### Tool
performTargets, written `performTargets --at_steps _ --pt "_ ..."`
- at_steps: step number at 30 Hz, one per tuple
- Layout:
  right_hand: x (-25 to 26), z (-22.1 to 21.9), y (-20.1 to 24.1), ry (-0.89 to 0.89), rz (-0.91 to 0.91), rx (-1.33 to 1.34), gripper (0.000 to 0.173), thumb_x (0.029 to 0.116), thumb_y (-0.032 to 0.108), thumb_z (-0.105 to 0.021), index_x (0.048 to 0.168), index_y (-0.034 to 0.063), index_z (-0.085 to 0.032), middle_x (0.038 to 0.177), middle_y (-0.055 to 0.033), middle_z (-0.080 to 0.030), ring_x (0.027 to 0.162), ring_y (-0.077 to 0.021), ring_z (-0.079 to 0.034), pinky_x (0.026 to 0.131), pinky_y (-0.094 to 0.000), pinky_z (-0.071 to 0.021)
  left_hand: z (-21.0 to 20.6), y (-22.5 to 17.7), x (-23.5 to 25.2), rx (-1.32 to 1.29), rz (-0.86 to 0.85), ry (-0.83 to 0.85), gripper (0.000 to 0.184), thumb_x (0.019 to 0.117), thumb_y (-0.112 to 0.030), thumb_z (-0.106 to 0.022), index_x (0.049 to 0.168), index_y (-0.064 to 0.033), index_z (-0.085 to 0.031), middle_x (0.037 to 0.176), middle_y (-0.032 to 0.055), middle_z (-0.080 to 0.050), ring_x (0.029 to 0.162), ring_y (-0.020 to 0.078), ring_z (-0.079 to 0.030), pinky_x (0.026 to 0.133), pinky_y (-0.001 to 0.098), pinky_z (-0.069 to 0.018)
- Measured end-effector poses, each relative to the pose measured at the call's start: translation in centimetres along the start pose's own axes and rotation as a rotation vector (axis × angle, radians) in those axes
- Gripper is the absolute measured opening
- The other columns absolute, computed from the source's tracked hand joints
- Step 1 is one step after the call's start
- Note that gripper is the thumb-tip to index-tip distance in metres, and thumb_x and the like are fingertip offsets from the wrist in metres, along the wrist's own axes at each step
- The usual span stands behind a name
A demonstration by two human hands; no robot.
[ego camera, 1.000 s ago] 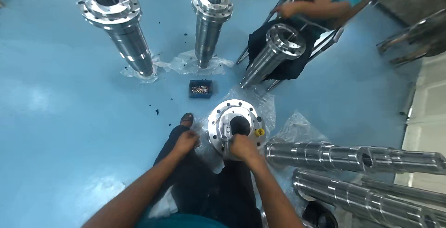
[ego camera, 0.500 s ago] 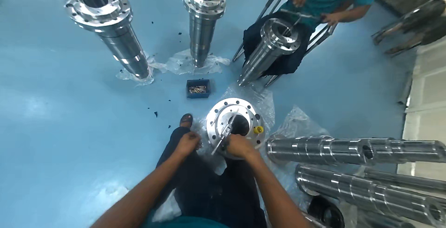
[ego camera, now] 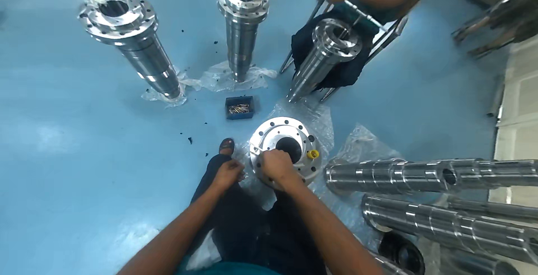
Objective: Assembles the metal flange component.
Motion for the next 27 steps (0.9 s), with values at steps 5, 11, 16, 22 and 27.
performTargets --at_steps 5,11,16,22,27 --pt "0.8 0.4 -4.5 -0.165 -0.185 0.114 0.034 0.1076 0.033 -0.051 0.115 0.0071 -0.071 0.095 -0.0214 -0.073 0.092 -0.0424 -0.071 0.073 -0.0616 -0.0535 0.8 -0.2 -0.5 -0.040 -0.003 -0.041 0.021 0.1073 -0.011 -0.053 0.115 0.0063 -0.062 0.093 0.0142 -0.069 0.078 0.0177 -0.070 0.075 0.0327 -0.0602" --pt "-3.5 -3.2 -11.3 -0.038 -0.422 0.283 0.050 0.1098 0.044 -0.043 0.113 0.0031 -0.071 0.104 -0.0232 -0.072 0.101 -0.0424 -0.070 0.086 -0.0629 -0.0525 0.7 -0.3 -0.2 -0.016 0.007 -0.025 0.026 0.1081 -0.015 -0.052 0.120 0.0067 -0.061 0.097 0.0156 -0.069 0.080 0.0194 -0.070 0.077 0.0351 -0.0595" --pt "-5.4 -5.0 -6.9 0.220 -0.447 0.193 0.038 0.1084 0.032 -0.045 0.117 0.0038 -0.069 0.115 -0.0203 -0.071 0.113 -0.0370 -0.068 0.095 -0.0564 -0.0514 -0.8 -0.4 0.4 0.003 0.013 0.021 0.025 0.1084 -0.015 -0.052 0.120 0.0054 -0.061 0.096 0.0149 -0.069 0.078 0.0184 -0.069 0.075 0.0338 -0.0594" --pt "-4.4 -3.5 -4.9 0.253 -0.402 0.210 0.031 0.1022 0.029 -0.055 0.107 0.0019 -0.070 0.111 -0.0203 -0.071 0.108 -0.0376 -0.068 0.087 -0.0588 -0.0525 -1.1 -0.6 0.0 0.069 -0.023 0.059 0.024 0.1078 -0.014 -0.053 0.118 0.0059 -0.062 0.097 0.0145 -0.069 0.081 0.0190 -0.070 0.077 0.0346 -0.0595" --pt "-4.8 -4.1 -4.7 0.281 -0.341 0.348 0.033 0.1032 0.028 -0.053 0.113 -0.0008 -0.068 0.117 -0.0234 -0.069 0.112 -0.0407 -0.066 0.090 -0.0619 -0.0506 -6.7 -2.1 -2.9 0.082 -0.024 0.392 0.027 0.1087 -0.009 -0.046 0.126 0.0066 -0.060 0.108 0.0150 -0.073 0.094 0.0213 -0.074 0.087 0.0373 -0.0614"
Point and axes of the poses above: each hand's wrist, its own x-axis towards the middle knuckle, its own z-axis out of the back of the hand, y = z × x, the point moved 9 cm from there along x, towards the middle knuckle
